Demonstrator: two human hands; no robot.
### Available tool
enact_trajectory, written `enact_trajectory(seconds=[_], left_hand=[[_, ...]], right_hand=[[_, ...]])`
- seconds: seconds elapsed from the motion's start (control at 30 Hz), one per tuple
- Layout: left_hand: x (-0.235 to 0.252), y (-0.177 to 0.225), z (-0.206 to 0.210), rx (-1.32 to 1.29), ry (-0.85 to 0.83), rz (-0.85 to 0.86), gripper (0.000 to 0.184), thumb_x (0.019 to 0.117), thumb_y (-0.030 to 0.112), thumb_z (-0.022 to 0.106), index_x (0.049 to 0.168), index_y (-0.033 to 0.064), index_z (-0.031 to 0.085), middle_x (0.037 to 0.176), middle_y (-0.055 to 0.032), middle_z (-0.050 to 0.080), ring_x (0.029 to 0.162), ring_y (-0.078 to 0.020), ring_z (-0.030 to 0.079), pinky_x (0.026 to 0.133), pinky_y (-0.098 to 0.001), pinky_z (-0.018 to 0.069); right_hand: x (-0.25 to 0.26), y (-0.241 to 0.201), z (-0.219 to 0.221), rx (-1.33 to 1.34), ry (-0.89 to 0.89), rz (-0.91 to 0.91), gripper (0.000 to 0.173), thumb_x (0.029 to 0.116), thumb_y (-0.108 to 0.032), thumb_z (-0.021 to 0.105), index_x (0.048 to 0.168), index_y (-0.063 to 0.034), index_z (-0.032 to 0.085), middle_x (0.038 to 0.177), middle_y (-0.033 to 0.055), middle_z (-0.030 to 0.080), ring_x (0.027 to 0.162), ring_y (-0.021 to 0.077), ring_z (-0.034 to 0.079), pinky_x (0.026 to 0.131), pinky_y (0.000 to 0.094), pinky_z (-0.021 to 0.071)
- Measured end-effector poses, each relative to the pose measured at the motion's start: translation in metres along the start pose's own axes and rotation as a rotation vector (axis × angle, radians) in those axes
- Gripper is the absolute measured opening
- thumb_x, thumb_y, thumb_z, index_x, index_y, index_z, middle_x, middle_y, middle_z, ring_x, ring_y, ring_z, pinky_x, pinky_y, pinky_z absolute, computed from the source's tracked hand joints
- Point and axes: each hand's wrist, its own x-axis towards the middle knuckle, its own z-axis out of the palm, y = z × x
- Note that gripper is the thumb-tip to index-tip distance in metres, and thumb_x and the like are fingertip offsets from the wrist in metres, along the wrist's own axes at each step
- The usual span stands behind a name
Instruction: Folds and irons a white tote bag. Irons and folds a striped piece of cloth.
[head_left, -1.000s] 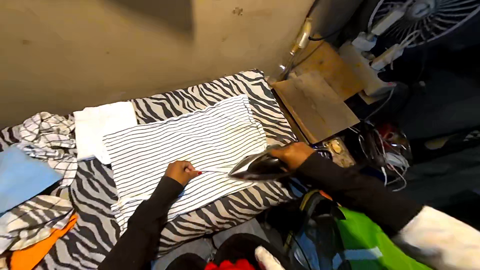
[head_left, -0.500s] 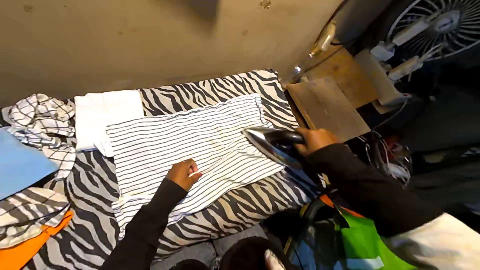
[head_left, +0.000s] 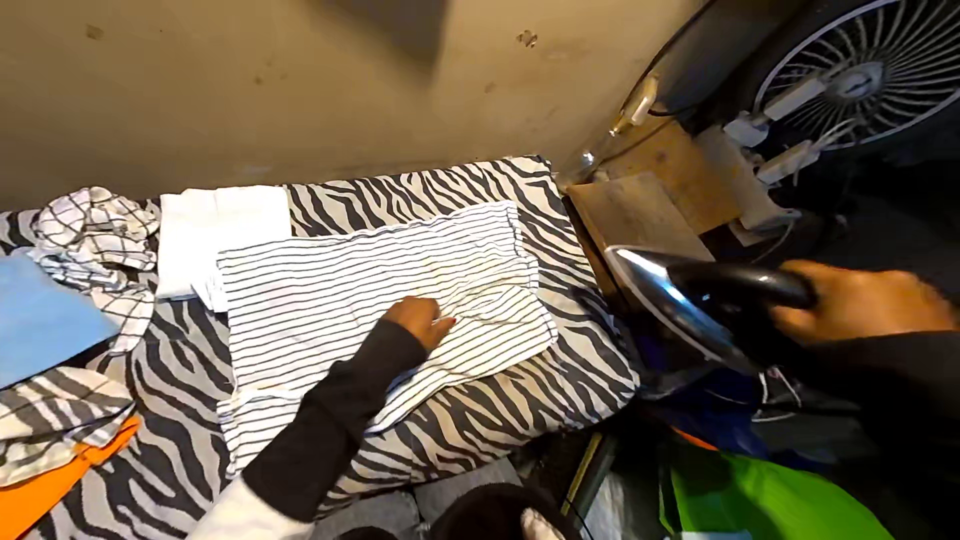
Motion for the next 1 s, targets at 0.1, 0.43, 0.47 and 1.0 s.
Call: enact_trajectory(seconds=[0.1,0.43,0.47,1.0], left_hand=[[0.032,0.019,0.000,0.021,-0.096,-0.015,0.047,0.1054,0.035,0.055,0.123,-0.0069,0.064,0.118,-0.0281,0.066,0.117,-0.0417,0.062,0.102,-0.0597,0.0450],[-0.005,-0.031,-0.005,-0.135,-0.092,-0.075,0.034,0.0990,0.020,0.067,0.116,-0.0090,0.065,0.094,-0.0228,0.065,0.087,-0.0337,0.061,0.086,-0.0523,0.0487],[-0.014,-0.042,-0.006,-0.148,-0.084,-0.066,0.032,0.0989,0.021,0.067,0.111,-0.0084,0.066,0.087,-0.0200,0.064,0.080,-0.0299,0.059,0.080,-0.0498,0.0481],[-0.144,-0.159,-0.005,-0.291,0.115,-0.271,0.024,0.0923,0.021,0.076,0.094,-0.0024,0.071,0.070,-0.0026,0.056,0.063,-0.0098,0.047,0.064,-0.0328,0.0425]], right_hand=[[0.011,-0.006,0.038,0.130,0.014,-0.200,0.028,0.0849,-0.007,0.076,0.111,0.0011,0.071,0.084,0.0358,0.068,0.081,0.0619,0.066,0.066,0.0768,0.0470],[0.084,-0.130,0.086,0.231,-0.064,-0.733,0.020,0.0861,-0.010,0.075,0.104,-0.0010,0.071,0.083,0.0256,0.072,0.079,0.0502,0.071,0.069,0.0687,0.0531],[0.086,-0.132,0.087,0.226,-0.053,-0.830,0.020,0.0827,-0.008,0.077,0.101,-0.0017,0.071,0.080,0.0239,0.071,0.076,0.0486,0.071,0.065,0.0674,0.0529],[0.030,-0.252,0.076,0.237,-0.033,-0.832,0.019,0.0843,-0.011,0.073,0.099,0.0012,0.069,0.072,0.0258,0.068,0.068,0.0507,0.069,0.056,0.0648,0.0504]])
